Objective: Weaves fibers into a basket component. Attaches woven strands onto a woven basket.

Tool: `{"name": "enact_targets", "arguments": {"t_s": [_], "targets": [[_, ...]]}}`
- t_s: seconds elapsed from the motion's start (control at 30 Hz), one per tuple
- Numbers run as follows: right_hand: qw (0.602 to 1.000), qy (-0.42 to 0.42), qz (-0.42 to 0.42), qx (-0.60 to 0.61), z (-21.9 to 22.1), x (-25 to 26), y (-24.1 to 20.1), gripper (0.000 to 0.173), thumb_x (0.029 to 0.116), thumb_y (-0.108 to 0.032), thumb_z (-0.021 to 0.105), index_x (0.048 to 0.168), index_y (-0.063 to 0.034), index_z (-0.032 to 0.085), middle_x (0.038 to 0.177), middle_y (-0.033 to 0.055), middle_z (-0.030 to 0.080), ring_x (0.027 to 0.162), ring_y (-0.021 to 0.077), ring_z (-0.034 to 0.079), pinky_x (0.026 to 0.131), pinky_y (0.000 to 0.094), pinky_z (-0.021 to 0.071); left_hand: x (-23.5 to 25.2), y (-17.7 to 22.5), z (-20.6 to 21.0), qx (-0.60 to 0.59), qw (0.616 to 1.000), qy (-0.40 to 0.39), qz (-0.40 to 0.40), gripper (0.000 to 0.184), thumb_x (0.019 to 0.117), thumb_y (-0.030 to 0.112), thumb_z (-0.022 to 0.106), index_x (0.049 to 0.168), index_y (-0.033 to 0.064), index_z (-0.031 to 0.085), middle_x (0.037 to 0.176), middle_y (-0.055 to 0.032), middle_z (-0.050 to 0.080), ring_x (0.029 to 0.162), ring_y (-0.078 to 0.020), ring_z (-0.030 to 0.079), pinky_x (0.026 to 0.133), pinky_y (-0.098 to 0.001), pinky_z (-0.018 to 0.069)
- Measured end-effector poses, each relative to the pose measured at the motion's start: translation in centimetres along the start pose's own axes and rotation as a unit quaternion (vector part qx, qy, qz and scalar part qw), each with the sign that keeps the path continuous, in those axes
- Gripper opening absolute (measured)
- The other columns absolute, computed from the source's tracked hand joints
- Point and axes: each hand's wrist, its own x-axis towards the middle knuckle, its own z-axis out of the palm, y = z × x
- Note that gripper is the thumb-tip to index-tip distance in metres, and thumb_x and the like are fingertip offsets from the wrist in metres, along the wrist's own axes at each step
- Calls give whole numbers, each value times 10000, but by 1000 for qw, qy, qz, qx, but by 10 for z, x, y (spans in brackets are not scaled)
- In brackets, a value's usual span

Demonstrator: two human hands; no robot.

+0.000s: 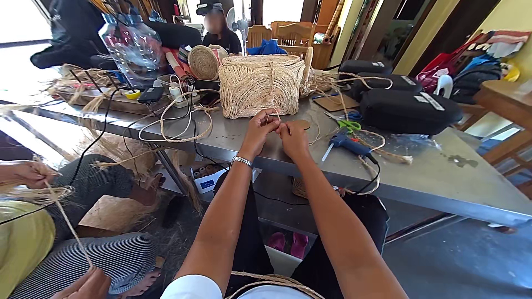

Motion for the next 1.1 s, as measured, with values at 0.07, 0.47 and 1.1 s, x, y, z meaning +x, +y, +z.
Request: {"name": "enact_targets", "arguments": {"t_s": [0.07,0.47,1.1], "targets": [[1000,-8,3,-2,0,0,0,395,1123,-232,400,1049,13,700,934,162,683,902,288,664,854,499,528,0,1,0,-11,1000,-5,-5,344,975,30,647,1313,-2,590,1030,-107,693,925,-178,681,891,-359,576],[999,-36,-12,11,1,4,7,448,1117,-324,431,983,-30,741,843,108,686,802,246,647,791,494,518,-1,4,-1,-70,996,20,-47,348,996,-9,584,1342,25,562,1043,-100,664,862,-164,667,803,-328,585],[982,39,-41,181,5,4,12,281,1021,-174,646,1217,27,640,1059,146,715,872,177,720,827,353,614,-2,6,0,-9,999,-41,-27,434,964,-41,566,1387,56,562,1171,-105,631,997,-185,639,868,-345,560]]}}
